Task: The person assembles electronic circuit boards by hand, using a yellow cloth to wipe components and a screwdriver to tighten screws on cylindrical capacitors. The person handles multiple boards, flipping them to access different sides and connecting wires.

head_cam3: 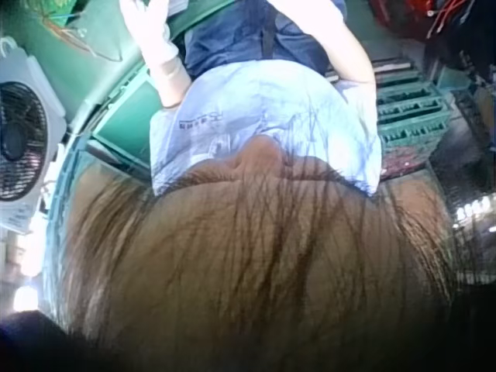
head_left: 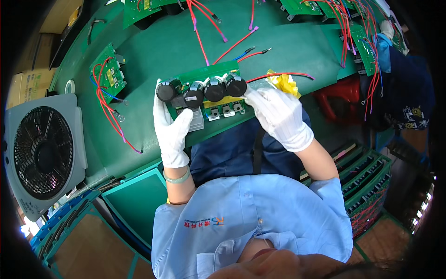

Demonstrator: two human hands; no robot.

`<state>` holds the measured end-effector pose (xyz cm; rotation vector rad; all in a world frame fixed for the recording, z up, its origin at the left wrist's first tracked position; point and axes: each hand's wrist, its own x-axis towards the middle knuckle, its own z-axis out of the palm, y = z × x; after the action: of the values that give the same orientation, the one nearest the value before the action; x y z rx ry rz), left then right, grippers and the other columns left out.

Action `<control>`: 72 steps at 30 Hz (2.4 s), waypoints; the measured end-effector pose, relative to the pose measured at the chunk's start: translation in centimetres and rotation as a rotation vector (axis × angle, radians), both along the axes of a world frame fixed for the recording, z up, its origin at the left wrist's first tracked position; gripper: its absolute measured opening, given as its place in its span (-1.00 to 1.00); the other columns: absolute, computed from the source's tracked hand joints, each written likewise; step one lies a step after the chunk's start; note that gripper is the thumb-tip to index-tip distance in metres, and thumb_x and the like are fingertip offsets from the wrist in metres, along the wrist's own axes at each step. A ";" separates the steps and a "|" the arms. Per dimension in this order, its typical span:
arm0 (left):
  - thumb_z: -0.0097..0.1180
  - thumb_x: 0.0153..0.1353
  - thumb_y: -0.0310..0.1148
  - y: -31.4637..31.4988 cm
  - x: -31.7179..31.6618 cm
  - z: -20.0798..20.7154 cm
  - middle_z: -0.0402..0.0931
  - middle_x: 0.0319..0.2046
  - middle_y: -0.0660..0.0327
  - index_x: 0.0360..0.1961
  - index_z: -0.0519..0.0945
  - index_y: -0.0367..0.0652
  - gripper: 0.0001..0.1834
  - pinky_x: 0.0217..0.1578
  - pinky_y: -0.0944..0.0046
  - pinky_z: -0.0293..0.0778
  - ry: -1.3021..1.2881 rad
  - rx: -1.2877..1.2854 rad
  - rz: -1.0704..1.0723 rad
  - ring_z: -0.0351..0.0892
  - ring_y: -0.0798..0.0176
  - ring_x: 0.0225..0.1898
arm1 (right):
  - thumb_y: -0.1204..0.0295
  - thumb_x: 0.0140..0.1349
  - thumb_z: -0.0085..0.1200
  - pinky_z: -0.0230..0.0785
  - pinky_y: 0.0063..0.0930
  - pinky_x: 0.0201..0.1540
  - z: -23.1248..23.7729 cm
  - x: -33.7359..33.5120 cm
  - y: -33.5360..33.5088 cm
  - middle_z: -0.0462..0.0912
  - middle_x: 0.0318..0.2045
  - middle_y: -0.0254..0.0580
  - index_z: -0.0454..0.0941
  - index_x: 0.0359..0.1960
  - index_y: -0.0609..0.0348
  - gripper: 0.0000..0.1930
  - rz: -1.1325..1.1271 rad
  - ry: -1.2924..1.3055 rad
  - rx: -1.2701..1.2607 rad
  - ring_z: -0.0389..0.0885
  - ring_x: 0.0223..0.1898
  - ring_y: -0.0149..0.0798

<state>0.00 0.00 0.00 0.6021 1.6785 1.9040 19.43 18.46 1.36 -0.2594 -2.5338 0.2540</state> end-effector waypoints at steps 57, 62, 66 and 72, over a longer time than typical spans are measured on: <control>0.52 -0.04 -0.26 0.9 -0.5 -0.1 0.36 0.27 -0.03 0.42 0.17 -0.40 0.07 0.36 0.18 0.18 0.073 -0.116 0.053 0.30 0.12 0.33 | 0.49 0.05 0.24 0.46 -0.38 -0.34 12.0 -1.9 0.8 0.68 -0.38 -0.23 0.73 0.01 0.09 -0.59 0.122 -0.102 0.064 0.58 -0.42 -0.21; 0.50 -0.04 -0.28 0.9 -0.6 0.0 0.36 0.28 -0.04 0.42 0.16 -0.41 0.07 0.35 0.19 0.21 0.125 -0.166 0.050 0.31 0.11 0.33 | 0.65 -0.16 0.32 0.51 -0.41 -0.30 10.8 1.9 2.5 0.63 -0.40 -0.17 0.73 0.00 0.11 -0.46 -0.163 -0.001 0.208 0.58 -0.39 -0.21; 0.49 -0.03 -0.28 1.1 -0.4 0.2 0.35 0.28 -0.05 0.42 0.16 -0.44 0.06 0.32 0.21 0.25 0.043 -0.166 0.093 0.33 0.12 0.32 | 0.67 0.05 0.31 0.49 -0.44 -0.32 4.6 6.7 2.5 0.64 -0.39 -0.11 0.71 0.04 0.08 -0.55 -0.351 -0.083 -0.061 0.62 -0.36 -0.24; 0.44 0.07 -0.34 1.7 -0.2 1.6 0.32 0.29 -0.05 0.41 0.16 -0.46 -0.04 0.28 0.23 0.29 -0.089 -0.130 0.107 0.35 0.14 0.29 | 0.56 0.12 0.31 0.50 -0.35 -0.34 0.1 7.7 2.0 0.63 -0.38 -0.14 0.63 0.16 -0.03 -0.49 -0.304 -0.275 -0.017 0.62 -0.41 -0.18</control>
<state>-0.22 1.67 1.64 0.3779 1.7919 1.8488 27.09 20.47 1.50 -0.7230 -2.7126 0.1260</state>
